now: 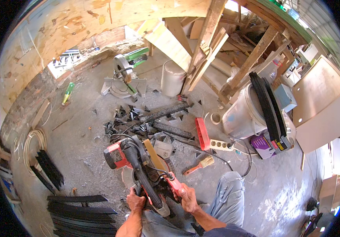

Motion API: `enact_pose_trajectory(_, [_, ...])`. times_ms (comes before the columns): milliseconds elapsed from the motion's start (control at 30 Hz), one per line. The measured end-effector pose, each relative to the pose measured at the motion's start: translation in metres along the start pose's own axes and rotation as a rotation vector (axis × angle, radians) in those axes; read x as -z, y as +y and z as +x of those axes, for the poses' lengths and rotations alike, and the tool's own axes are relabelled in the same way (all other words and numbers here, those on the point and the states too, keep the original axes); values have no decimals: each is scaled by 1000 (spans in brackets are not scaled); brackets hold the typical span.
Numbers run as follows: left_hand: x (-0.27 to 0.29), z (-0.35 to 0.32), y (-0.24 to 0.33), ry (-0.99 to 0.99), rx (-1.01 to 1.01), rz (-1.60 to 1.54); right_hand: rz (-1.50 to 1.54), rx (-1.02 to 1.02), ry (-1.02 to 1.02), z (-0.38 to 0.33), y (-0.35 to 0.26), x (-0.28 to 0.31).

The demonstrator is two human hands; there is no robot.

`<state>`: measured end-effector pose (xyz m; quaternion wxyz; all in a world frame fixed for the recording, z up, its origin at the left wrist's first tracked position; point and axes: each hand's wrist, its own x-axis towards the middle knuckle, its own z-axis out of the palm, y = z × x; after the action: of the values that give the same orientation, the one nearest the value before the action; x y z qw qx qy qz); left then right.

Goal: The person cuts a black board using a miter saw, after picking it up from a pile and aligning it against the saw's fence.

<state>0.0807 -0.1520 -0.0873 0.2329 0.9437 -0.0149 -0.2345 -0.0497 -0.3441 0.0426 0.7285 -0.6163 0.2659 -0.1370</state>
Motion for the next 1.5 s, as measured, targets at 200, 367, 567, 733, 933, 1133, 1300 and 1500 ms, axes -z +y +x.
enact_pose_trajectory(200, [2, 1, -2, -3, 0, -34, 30, 12, 1, 2, -3, -4])
enact_pose_trajectory(367, [-3, 3, -2, -26, 17, -5, 8, 18, -8, 0, 0, 0])
enact_pose_trajectory(567, [0, 1, 0, -14, 15, 2, 29, -3, -10, 0, 0, -1])
enact_pose_trajectory(733, [0, 0, 0, 9, 11, -6, 46, -8, -14, 0, 2, 0])
enact_pose_trajectory(933, [-6, 3, -5, 6, 7, 14, 56, -4, -3, 0, 0, -1])
enact_pose_trajectory(1133, [-6, 3, -5, 3, 13, 18, 43, 0, -8, 1, 2, -1])
enact_pose_trajectory(1300, [-3, 1, -3, 4, 9, -10, 36, -11, -4, 0, 3, 0])
enact_pose_trajectory(1500, [-2, 1, -2, 5, 6, 4, 33, -4, 2, -1, 3, 0])
